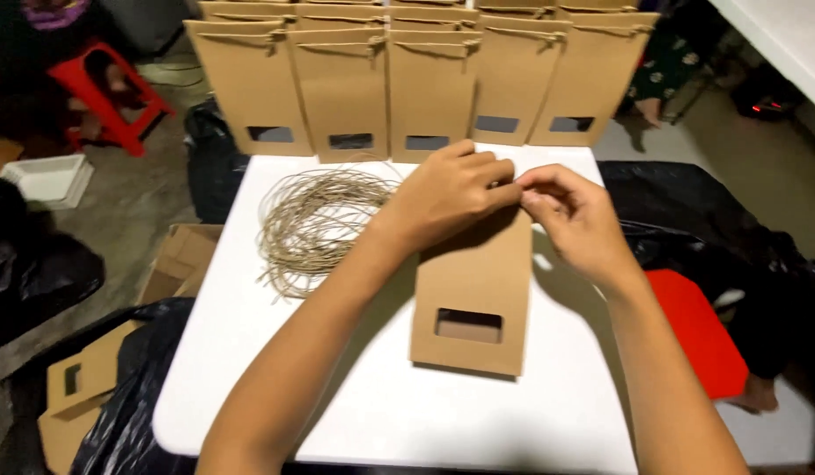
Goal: Assembling brown paper bags by threading twine through pre-punched holes and tying knots to create handles.
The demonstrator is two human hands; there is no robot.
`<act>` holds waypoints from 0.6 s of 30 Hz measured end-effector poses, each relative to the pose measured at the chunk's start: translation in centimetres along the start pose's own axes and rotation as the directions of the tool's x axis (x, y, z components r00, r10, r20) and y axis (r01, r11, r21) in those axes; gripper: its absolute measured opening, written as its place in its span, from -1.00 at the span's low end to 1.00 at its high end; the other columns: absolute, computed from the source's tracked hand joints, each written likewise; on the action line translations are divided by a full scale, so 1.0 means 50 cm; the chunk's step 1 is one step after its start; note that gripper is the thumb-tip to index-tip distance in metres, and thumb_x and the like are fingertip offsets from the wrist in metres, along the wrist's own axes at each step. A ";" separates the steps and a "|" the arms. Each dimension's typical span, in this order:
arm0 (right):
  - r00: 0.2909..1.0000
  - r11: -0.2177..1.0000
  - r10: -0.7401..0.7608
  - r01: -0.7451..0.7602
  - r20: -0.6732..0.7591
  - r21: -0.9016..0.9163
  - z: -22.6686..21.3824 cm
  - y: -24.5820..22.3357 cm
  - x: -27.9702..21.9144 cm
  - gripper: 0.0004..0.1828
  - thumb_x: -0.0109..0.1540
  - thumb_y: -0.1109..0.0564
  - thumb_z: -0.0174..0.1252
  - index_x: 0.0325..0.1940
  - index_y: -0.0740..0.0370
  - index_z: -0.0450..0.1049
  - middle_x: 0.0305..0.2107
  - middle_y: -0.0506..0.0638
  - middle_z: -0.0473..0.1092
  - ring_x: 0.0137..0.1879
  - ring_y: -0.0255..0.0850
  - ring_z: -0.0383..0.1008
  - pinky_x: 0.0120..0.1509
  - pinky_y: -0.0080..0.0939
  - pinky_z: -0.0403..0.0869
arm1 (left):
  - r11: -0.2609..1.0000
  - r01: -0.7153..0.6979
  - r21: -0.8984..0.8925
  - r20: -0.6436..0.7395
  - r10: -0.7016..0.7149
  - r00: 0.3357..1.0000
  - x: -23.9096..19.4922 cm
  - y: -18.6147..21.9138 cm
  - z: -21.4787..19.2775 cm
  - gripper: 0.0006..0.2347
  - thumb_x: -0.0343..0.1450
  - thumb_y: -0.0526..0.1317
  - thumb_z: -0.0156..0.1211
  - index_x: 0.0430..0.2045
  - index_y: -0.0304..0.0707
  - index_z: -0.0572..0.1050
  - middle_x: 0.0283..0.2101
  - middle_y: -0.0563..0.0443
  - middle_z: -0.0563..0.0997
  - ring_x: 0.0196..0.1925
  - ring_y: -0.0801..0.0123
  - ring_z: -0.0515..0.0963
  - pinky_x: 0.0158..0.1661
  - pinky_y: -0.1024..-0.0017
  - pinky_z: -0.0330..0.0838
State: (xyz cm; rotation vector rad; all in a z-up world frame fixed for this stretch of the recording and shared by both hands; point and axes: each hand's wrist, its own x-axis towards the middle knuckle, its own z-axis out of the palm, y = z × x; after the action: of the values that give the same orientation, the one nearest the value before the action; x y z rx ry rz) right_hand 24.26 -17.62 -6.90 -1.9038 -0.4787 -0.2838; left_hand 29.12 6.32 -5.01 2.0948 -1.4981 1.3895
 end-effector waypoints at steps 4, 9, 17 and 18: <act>1.000 1.000 -0.018 0.018 -0.024 0.019 0.023 0.009 0.001 -0.54 0.52 0.38 0.08 0.51 0.19 0.47 0.11 0.12 0.61 0.12 -0.26 0.62 0.26 -0.15 0.63 | 1.000 0.015 0.025 -0.059 -0.013 0.998 -0.003 0.000 0.031 -0.87 0.64 -0.11 0.24 -0.30 0.05 0.63 -0.31 0.14 0.65 -0.28 0.27 0.71 -0.21 0.32 0.46; 0.982 0.997 0.066 -0.057 -0.177 0.053 0.053 -0.066 -0.019 -0.66 0.59 0.29 0.01 0.45 0.11 0.37 0.08 0.13 0.62 0.06 -0.34 0.59 0.11 -0.40 0.48 | 0.988 -0.098 0.121 0.017 0.096 0.995 -0.007 -0.003 0.027 -0.87 0.62 -0.38 0.18 -0.02 -0.08 0.54 -0.23 0.08 0.57 -0.27 0.25 0.55 -0.24 0.23 0.42; 0.942 0.995 -0.099 0.100 -0.319 -0.012 0.098 -0.081 -0.044 -0.70 0.65 0.32 -0.13 0.46 0.23 0.32 -0.01 0.15 0.51 -0.02 -0.30 0.47 0.08 -0.32 0.39 | 0.999 0.040 0.026 -0.002 -0.040 0.999 0.025 0.038 -0.009 -0.98 0.65 -0.27 0.17 -0.09 -0.12 0.51 -0.15 0.10 0.60 -0.18 0.22 0.61 -0.21 0.17 0.48; 0.923 0.989 -0.148 0.140 -0.356 -0.049 0.101 -0.082 -0.045 -0.74 0.69 0.30 -0.16 0.46 0.30 0.32 0.09 0.12 0.44 0.06 -0.29 0.44 0.16 -0.30 0.38 | 0.997 0.078 0.007 -0.026 -0.078 0.997 0.031 0.046 -0.014 -0.94 0.67 -0.26 0.13 -0.05 -0.15 0.53 -0.10 0.12 0.62 -0.13 0.20 0.60 -0.15 0.16 0.50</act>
State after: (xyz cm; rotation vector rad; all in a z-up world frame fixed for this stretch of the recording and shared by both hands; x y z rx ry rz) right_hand 20.26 -12.05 -6.28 -1.7881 -0.3684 -0.7237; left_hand 26.87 4.74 -4.20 2.1083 -1.3875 1.3911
